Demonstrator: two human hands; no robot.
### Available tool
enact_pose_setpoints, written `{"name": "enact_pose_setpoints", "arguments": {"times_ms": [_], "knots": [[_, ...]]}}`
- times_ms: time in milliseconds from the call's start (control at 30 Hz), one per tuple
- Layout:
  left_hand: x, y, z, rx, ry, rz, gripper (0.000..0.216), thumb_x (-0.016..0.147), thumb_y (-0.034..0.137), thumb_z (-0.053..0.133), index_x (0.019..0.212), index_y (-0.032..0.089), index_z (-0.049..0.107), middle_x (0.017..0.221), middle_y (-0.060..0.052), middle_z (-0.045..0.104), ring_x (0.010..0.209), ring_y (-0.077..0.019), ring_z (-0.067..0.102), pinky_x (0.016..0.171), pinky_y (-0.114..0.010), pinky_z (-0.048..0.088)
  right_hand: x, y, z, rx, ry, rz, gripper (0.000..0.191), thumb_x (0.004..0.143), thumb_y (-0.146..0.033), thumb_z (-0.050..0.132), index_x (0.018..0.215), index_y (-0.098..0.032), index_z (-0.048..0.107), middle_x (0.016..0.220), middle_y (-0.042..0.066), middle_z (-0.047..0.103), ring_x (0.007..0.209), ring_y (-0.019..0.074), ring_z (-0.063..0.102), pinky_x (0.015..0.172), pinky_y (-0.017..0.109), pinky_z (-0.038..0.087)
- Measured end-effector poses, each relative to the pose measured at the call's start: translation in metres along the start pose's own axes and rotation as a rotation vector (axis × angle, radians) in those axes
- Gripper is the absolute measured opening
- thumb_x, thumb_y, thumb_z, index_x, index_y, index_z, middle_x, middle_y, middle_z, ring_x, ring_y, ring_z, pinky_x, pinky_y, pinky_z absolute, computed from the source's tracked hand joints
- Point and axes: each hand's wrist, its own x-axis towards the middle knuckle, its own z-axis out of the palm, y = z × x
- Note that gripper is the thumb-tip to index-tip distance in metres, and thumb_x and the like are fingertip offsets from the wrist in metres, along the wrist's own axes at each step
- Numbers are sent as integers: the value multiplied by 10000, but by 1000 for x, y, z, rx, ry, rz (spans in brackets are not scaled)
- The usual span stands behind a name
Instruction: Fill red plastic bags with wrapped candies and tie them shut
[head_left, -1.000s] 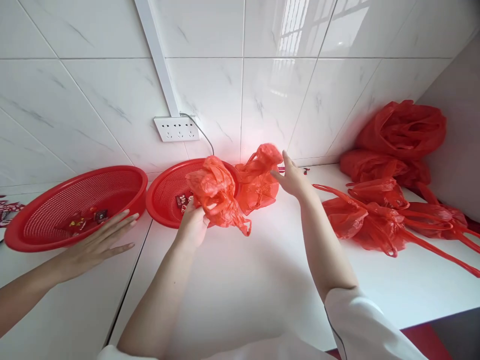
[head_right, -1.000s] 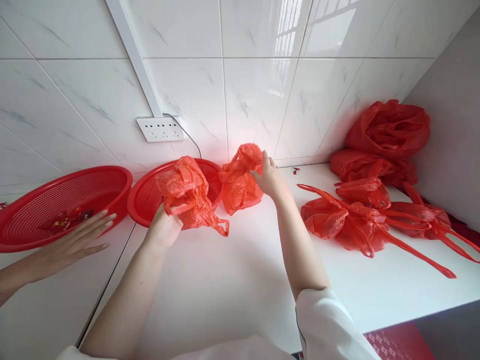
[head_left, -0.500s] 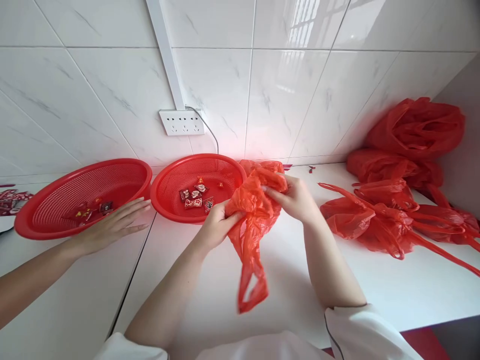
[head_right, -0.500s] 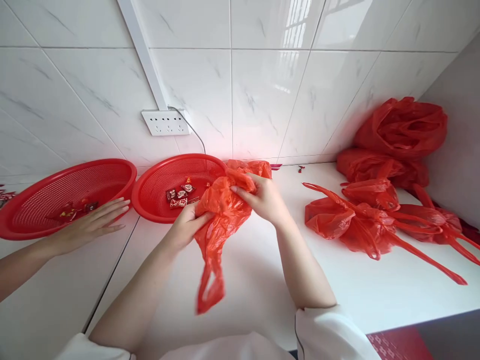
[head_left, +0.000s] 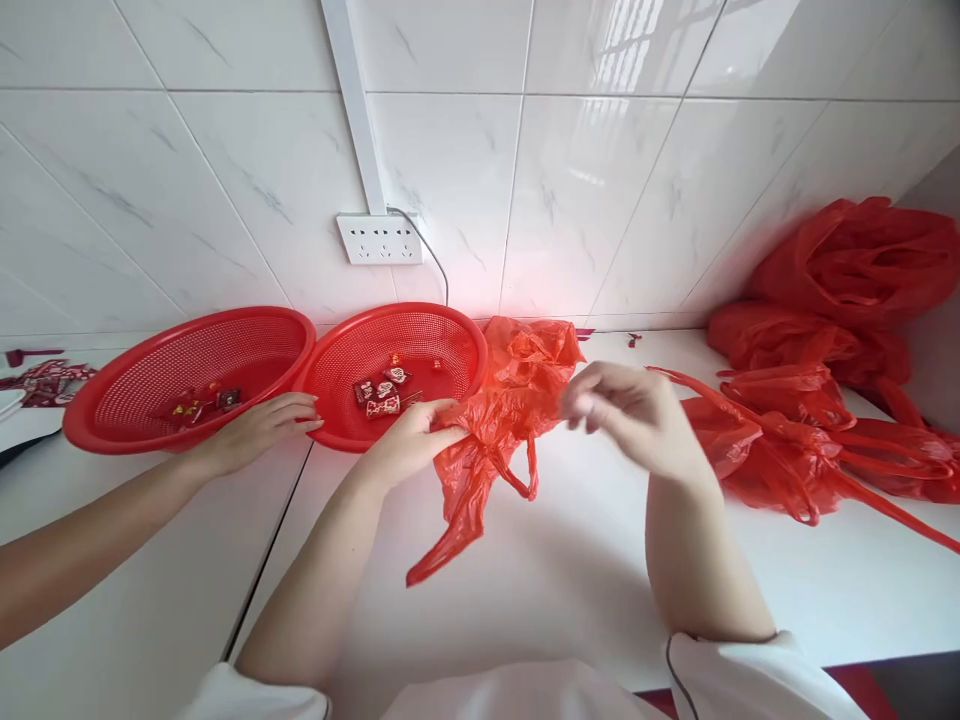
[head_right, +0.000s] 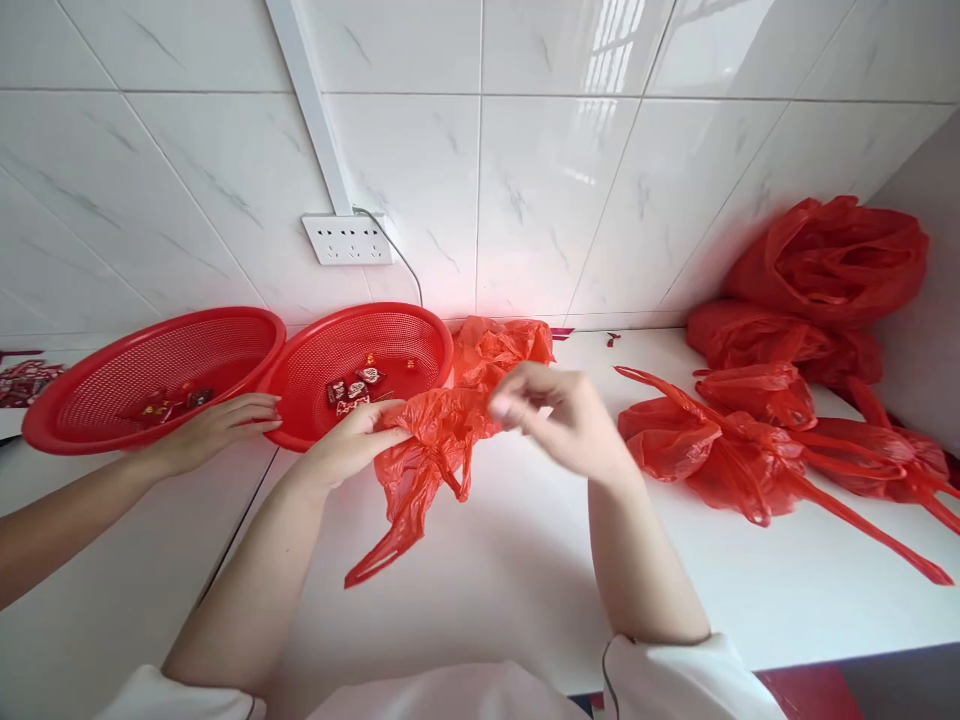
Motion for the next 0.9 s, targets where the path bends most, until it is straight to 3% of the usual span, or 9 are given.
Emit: {"name": "enact_pose_setpoints", "arguments": {"times_ms": [67,133,300,400,500,633,733,833,900], "knots": [[0,-7,7,-166,-61,-37,246,775,357,659,992,247,699,994,-28,699,982,-243,634,900,-384,483,-8,-7,18,-147,-178,-127,397,781,-443,712,1087,-202,633,1101,101,675,948,239,650,799,360,529],[-4,-13,15,-332,-30,-89,246,798,359,647,1027,278,686,1033,-16,694,987,-233,636,923,-393,479,-15,-5,37,-307,-248,-186,518,775,-379,727,1241,-221,562,1290,115,590,1098,278,598,910,424,488],[-29,-7,24,-424,9,-101,197,865,392,550,982,287,670,1033,-15,692,946,-228,647,836,-389,519,-22,21,55,-161,-259,-30,264,846,-85,511,1027,-214,654,946,42,691,776,152,634,691,277,503],[-50,4,22,-275,21,-68,212,842,406,577,996,275,640,997,-21,691,928,-229,652,804,-384,531,-23,28,41,80,-277,81,191,862,-166,543,984,-200,687,947,51,702,835,166,647,747,297,515],[-72,14,23,58,100,26,344,746,341,687,1068,277,586,1055,-10,678,989,-222,638,880,-364,505,-22,29,25,399,-307,170,190,893,-288,554,935,-177,703,915,70,699,843,179,659,789,332,527],[-93,21,35,358,98,-3,418,754,229,591,1155,300,497,992,11,687,774,-184,655,686,-299,502,-17,32,8,626,-48,284,256,880,-337,557,703,-166,629,601,5,550,580,111,546,573,237,469],[-98,17,41,464,-25,-45,307,759,258,563,1063,292,529,827,24,677,659,-178,625,575,-266,442,-15,40,-6,708,179,384,119,835,-296,563,836,-186,610,472,-83,304,391,64,281,380,183,260],[-95,1,32,449,-86,-95,202,765,310,573,965,285,566,840,20,672,669,-173,621,556,-252,428,-14,54,-23,667,248,435,221,785,-265,575,996,-202,576,477,-122,192,365,53,123,346,177,128],[-89,-13,21,421,-56,-175,209,777,327,562,981,286,573,849,12,669,626,-164,605,508,-247,408,-17,61,-33,539,218,458,244,792,-298,571,1014,-196,562,479,-123,233,355,53,181,350,177,180]]}}
